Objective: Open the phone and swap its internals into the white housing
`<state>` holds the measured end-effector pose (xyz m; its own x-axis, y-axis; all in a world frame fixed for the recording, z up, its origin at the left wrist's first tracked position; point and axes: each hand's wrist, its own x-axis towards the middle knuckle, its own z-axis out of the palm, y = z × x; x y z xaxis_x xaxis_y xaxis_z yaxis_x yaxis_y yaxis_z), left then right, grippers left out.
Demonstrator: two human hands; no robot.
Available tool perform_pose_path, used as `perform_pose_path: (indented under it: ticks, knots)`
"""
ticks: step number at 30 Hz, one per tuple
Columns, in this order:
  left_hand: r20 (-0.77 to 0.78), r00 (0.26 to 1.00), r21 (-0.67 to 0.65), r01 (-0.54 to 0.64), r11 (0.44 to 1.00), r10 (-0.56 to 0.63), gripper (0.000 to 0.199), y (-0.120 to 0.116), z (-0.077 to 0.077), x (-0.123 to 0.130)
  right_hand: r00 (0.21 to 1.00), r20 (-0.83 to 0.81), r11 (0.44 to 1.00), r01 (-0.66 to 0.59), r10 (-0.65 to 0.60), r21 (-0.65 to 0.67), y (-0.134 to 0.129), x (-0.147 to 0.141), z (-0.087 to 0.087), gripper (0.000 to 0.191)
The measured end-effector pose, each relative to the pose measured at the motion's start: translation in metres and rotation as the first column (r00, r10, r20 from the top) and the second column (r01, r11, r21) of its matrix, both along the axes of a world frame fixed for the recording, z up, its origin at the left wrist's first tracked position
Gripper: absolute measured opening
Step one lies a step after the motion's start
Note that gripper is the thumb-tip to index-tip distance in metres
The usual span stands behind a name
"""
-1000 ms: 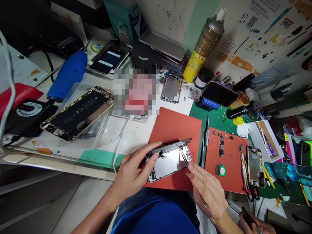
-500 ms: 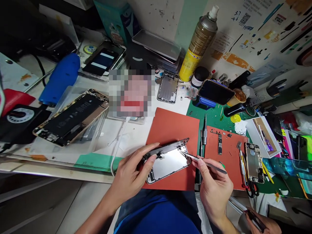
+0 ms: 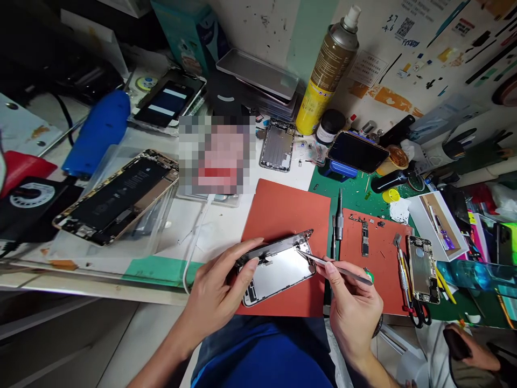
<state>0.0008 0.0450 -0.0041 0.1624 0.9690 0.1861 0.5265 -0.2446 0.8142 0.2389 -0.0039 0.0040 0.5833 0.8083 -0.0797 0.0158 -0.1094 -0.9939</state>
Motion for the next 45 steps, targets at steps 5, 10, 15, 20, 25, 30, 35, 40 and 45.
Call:
perform_pose_path:
  ticks: [5, 10, 15, 20, 25, 30, 35, 40, 45]
  knots:
    - [0.011, 1.0, -0.003, 0.0, 1.0, 0.0, 0.031, 0.0, 0.0, 0.001, 0.999, 0.043, 1.0, 0.015, -0.014, -0.028, 0.001, -0.003, 0.002, 0.021]
    - [0.018, 1.0, -0.001, 0.0, 1.0, 0.0, 0.031, 0.0, 0.0, 0.001, 0.99, 0.139, 1.0, -0.004, 0.0, 0.026, -0.002, -0.006, 0.003, 0.016]
    - [0.013, 1.0, 0.0, 0.003, 1.0, -0.003, 0.031, -0.001, -0.001, 0.0, 0.981, 0.191, 0.997, -0.021, 0.007, 0.072, -0.006, -0.01, 0.001, 0.011]
    - [0.014, 1.0, 0.006, 0.01, 1.0, -0.01, 0.031, -0.001, -0.004, 0.0, 0.991, 0.128, 0.999, 0.021, -0.027, 0.045, -0.003, -0.01, 0.0, 0.015]
    - [0.026, 1.0, 0.009, 0.004, 1.0, -0.004, 0.032, -0.001, -0.005, 0.0, 0.997, -0.062, 0.999, 0.037, -0.039, -0.027, 0.002, -0.006, 0.0, 0.023]
    - [0.008, 1.0, 0.015, 0.009, 1.0, -0.009, 0.032, -0.001, -0.003, -0.001, 0.991, 0.117, 0.998, 0.056, -0.058, 0.022, -0.006, -0.013, -0.001, 0.017]
    - [0.011, 1.0, 0.015, 0.01, 1.0, -0.01, 0.031, -0.002, -0.004, -0.001, 0.982, 0.182, 0.997, 0.047, -0.057, 0.058, -0.008, -0.016, -0.001, 0.013]
    - [0.022, 1.0, 0.022, 0.009, 1.0, -0.01, 0.033, -0.002, -0.007, -0.001, 0.998, -0.051, 0.999, 0.043, -0.044, -0.023, 0.005, -0.008, 0.003, 0.021]
    - [0.008, 1.0, 0.036, 0.005, 0.999, -0.005, 0.031, -0.002, -0.005, -0.001, 0.992, 0.122, 0.999, 0.029, -0.031, 0.02, -0.001, -0.011, 0.001, 0.013]
